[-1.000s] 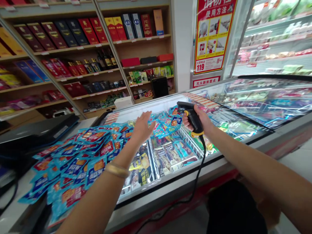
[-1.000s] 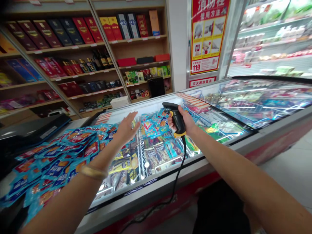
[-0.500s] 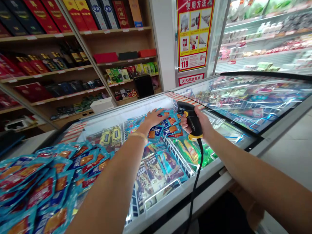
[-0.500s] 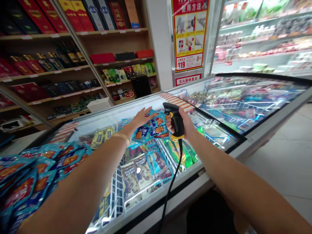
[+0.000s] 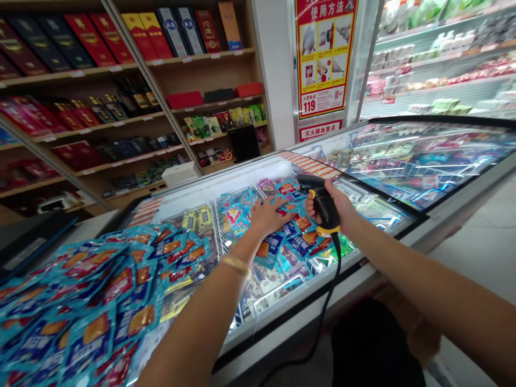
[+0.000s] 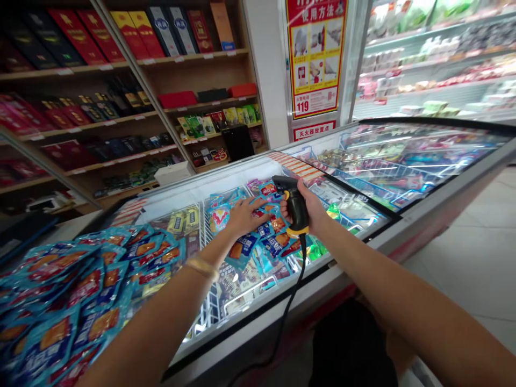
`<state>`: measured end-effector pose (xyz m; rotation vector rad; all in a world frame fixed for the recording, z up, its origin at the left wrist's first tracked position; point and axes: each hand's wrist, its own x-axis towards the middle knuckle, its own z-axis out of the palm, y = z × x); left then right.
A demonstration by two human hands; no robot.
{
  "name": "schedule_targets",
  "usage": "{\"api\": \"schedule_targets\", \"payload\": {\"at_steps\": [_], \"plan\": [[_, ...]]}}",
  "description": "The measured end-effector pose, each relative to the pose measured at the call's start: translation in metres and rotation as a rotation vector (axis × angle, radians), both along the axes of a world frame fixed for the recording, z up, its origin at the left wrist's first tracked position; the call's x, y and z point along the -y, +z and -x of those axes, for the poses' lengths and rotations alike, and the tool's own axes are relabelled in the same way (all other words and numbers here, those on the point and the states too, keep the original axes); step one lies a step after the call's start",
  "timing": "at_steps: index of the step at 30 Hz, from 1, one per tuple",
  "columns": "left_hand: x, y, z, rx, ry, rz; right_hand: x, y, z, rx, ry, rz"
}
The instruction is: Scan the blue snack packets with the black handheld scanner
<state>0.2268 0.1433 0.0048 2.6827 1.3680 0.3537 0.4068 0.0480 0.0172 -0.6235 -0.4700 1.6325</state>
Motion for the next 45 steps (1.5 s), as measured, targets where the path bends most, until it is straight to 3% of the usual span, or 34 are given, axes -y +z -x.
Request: {"api": "schedule_targets", "payload": {"at_steps": [5, 10, 14, 18, 24, 36, 41, 45], "plan": [[0.029, 0.012, 0.008, 0.106, 0.066, 0.077, 0.017, 0.009, 0.007, 0.042, -0.041, 0.004], [0.051, 0.027, 0.040, 0.287, 0.126, 0.040, 0.027, 0.022, 0.018, 0.008, -0.032, -0.064], [0.078, 0.022, 0.065, 0.146, 0.141, 0.119, 0.031, 0.021, 0.040, 0.015, 0.055, -0.080], [0.093, 0.018, 0.074, 0.026, 0.107, 0.173, 0.033, 0.010, 0.059, -0.019, 0.058, -0.034], [0.090, 0.025, 0.080, 0.117, 0.097, 0.224, 0.035, -0.003, 0.058, -0.005, 0.029, -0.025], [0.086, 0.022, 0.086, 0.398, 0.174, 0.272, 0.039, -0.001, 0.058, 0.030, 0.036, -0.047], [0.083, 0.020, 0.088, 0.418, 0.226, 0.216, 0.037, -0.004, 0.056, 0.053, 0.050, -0.057], [0.077, 0.016, 0.090, 0.456, 0.189, 0.125, 0.038, -0.002, 0.057, 0.050, 0.045, -0.057]]}}
